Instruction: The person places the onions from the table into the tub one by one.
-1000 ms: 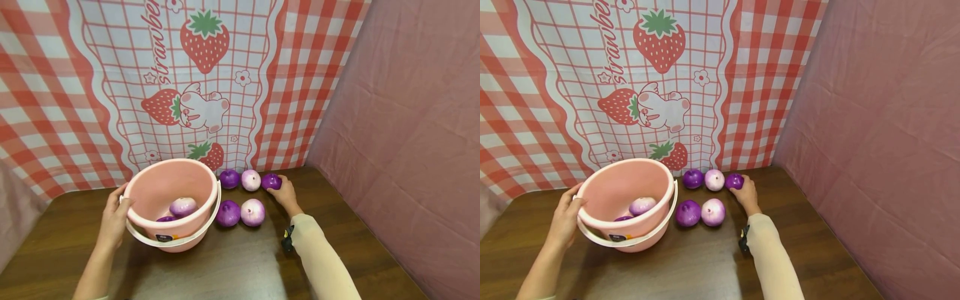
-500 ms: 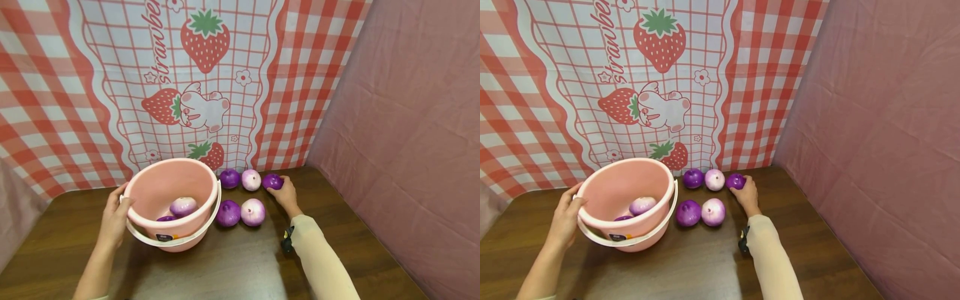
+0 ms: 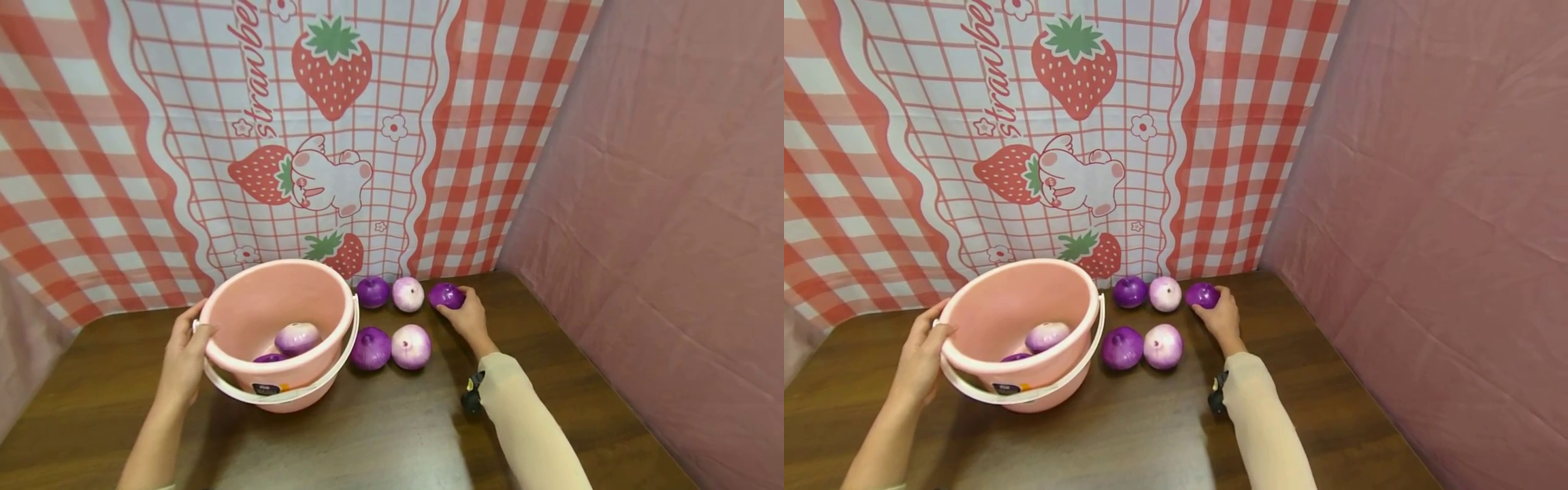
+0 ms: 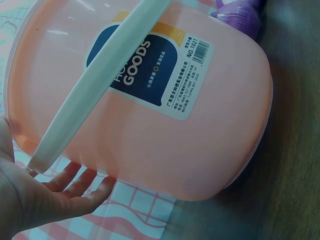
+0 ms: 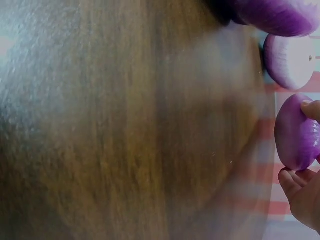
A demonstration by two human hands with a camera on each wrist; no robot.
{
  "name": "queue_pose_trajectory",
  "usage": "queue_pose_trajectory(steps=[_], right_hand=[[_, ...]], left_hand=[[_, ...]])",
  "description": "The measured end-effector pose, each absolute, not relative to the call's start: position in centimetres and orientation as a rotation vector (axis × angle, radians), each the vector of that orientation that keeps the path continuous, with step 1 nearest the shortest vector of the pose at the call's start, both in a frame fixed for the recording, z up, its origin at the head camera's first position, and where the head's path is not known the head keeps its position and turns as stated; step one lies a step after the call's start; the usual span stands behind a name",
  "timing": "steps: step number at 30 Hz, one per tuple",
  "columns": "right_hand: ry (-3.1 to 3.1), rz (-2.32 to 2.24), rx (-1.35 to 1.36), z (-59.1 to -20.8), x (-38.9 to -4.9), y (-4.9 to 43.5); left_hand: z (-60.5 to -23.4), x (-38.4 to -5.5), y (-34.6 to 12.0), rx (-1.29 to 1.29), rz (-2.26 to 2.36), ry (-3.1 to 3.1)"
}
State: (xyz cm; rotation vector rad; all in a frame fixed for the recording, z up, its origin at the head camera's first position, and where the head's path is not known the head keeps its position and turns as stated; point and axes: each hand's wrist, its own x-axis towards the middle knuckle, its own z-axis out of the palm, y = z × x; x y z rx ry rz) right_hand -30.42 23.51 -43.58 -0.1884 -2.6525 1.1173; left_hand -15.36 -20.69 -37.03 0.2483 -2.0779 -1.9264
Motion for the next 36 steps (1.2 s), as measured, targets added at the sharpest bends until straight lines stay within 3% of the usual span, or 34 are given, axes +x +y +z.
queue_pose_trajectory(steps=[36], right_hand=[[-2.474, 1.244, -0.071, -40.5, -29.8, 23.1]], left_hand=[[-37.1, -15.3, -20.7, 0.240, -1.937, -2.057]])
